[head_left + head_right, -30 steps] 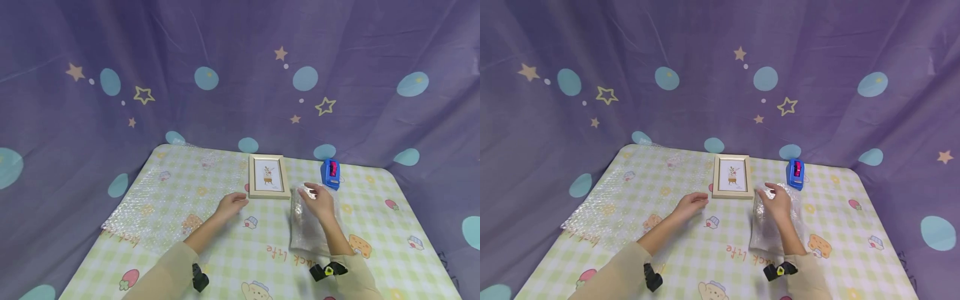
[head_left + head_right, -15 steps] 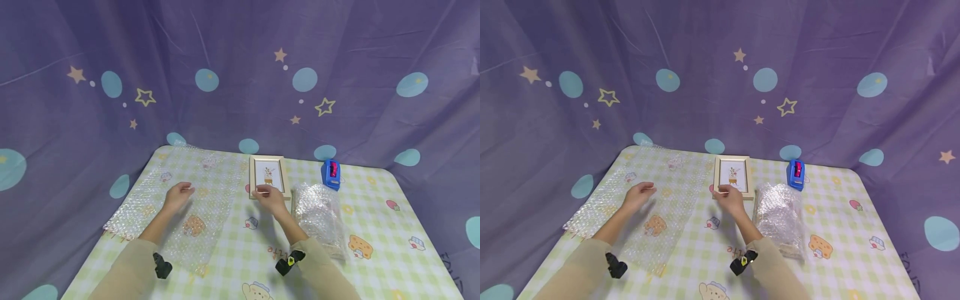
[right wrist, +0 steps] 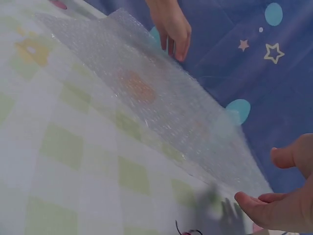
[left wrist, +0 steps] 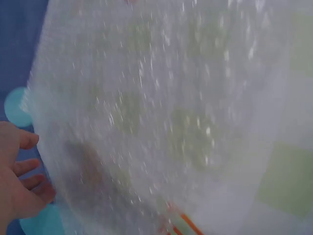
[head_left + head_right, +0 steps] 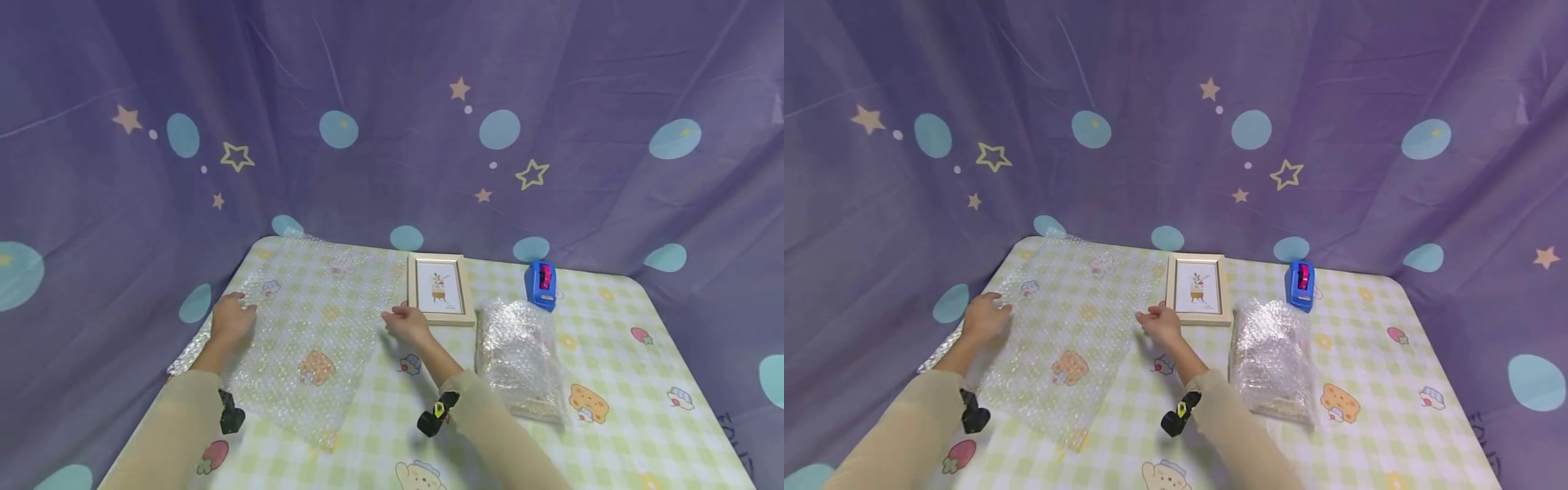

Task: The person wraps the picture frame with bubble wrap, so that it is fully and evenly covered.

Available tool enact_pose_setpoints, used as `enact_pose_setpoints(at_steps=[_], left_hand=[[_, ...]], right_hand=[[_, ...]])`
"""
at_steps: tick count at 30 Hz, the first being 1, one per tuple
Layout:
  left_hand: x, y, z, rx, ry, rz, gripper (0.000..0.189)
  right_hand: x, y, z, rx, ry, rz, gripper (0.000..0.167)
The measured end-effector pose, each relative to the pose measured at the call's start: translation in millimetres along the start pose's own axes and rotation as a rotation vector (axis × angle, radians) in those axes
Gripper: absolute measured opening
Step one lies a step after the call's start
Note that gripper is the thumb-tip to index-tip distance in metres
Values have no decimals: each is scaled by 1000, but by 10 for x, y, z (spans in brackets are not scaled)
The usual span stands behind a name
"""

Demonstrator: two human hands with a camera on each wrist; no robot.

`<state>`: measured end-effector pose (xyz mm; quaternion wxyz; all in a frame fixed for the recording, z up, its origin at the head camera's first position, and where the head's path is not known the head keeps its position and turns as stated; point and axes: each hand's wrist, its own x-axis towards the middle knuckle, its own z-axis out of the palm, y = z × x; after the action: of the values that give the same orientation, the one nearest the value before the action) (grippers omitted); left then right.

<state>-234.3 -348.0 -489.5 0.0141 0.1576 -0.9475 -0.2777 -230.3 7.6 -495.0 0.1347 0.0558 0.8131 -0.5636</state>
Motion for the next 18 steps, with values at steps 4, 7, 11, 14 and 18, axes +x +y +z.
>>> enact_pose_setpoints(at_steps=[4, 7, 11, 14, 18], left_hand=[[45, -153, -17, 44, 10, -59, 52], [76, -216, -16, 55, 22, -89, 53], [111, -242, -7, 41, 65, -91, 52], [122, -227, -20, 26, 104, -93, 50], [136, -209, -38, 23, 129, -94, 42]], right_hand=[[49, 9, 89, 86, -23, 41, 55], [90, 15, 152, 126, -6, 74, 56], [158, 26, 221, 150, 44, 105, 50], [194, 27, 252, 161, 61, 104, 38], [231, 32, 272, 190, 68, 100, 24]])
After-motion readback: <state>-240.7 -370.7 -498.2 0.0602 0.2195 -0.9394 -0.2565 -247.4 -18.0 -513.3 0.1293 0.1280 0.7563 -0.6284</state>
